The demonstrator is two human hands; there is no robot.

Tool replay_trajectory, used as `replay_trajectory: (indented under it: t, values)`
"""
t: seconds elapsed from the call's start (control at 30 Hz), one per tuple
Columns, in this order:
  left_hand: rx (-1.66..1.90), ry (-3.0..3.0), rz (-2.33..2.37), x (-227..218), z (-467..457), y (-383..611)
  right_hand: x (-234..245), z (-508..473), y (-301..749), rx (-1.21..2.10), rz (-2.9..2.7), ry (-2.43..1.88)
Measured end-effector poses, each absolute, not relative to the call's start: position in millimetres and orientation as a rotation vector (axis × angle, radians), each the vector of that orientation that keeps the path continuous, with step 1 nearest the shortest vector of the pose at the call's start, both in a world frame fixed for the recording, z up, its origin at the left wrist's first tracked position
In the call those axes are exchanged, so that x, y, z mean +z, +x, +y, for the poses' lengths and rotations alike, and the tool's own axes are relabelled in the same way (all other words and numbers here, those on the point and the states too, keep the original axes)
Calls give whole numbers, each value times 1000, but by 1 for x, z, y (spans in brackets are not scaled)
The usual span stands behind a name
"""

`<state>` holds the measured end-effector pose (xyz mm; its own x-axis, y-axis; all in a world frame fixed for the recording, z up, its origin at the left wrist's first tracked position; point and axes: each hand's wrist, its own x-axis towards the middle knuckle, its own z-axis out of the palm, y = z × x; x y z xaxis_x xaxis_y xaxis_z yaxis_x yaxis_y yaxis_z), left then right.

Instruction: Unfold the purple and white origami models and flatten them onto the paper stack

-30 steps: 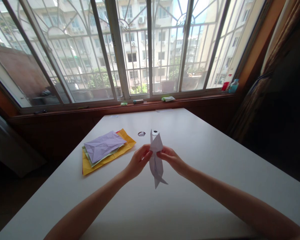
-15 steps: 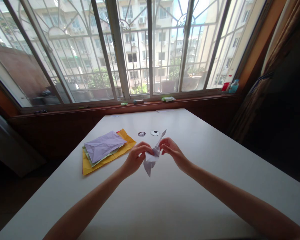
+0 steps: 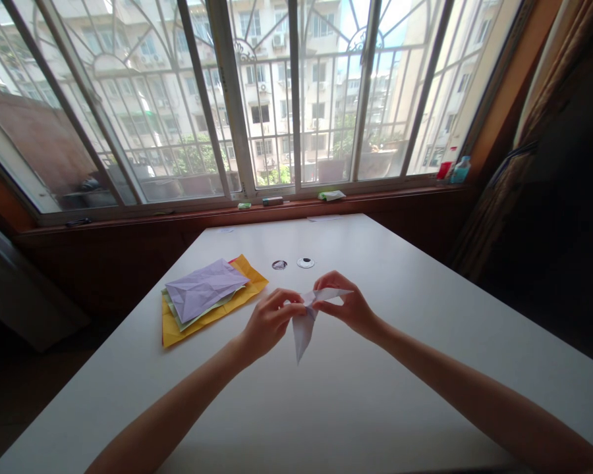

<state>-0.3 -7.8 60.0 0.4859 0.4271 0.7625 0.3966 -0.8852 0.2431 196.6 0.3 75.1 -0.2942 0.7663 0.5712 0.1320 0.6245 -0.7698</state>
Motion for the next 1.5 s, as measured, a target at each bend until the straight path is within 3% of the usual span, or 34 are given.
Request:
replay_trajectory:
  t: [0.13,0.4,0.57,0.8,0.97,1.27,1.5]
  values:
    - [1463,2841,734,57,-8,-1,74,0,194,771,-1682,-761]
    - [1558,2925,708,59,-6,-4,75,10,194,1250,-1415,-777]
    - [1646,2680,796,61,-8,-3,73,14,195,1227,-1281,-762]
    - [1314,2127,840,71,-10,1,71,13,195,846,-1289,-889]
    - [1282,1826,1032,61,1,7,74,0,193,666,-1396,-949]
    - [1222,1760,1102,59,7,4,68,9,194,835,-1322,-890]
    - [1247,1740,980,64,7,3,67,18,197,1178,-1238,-754]
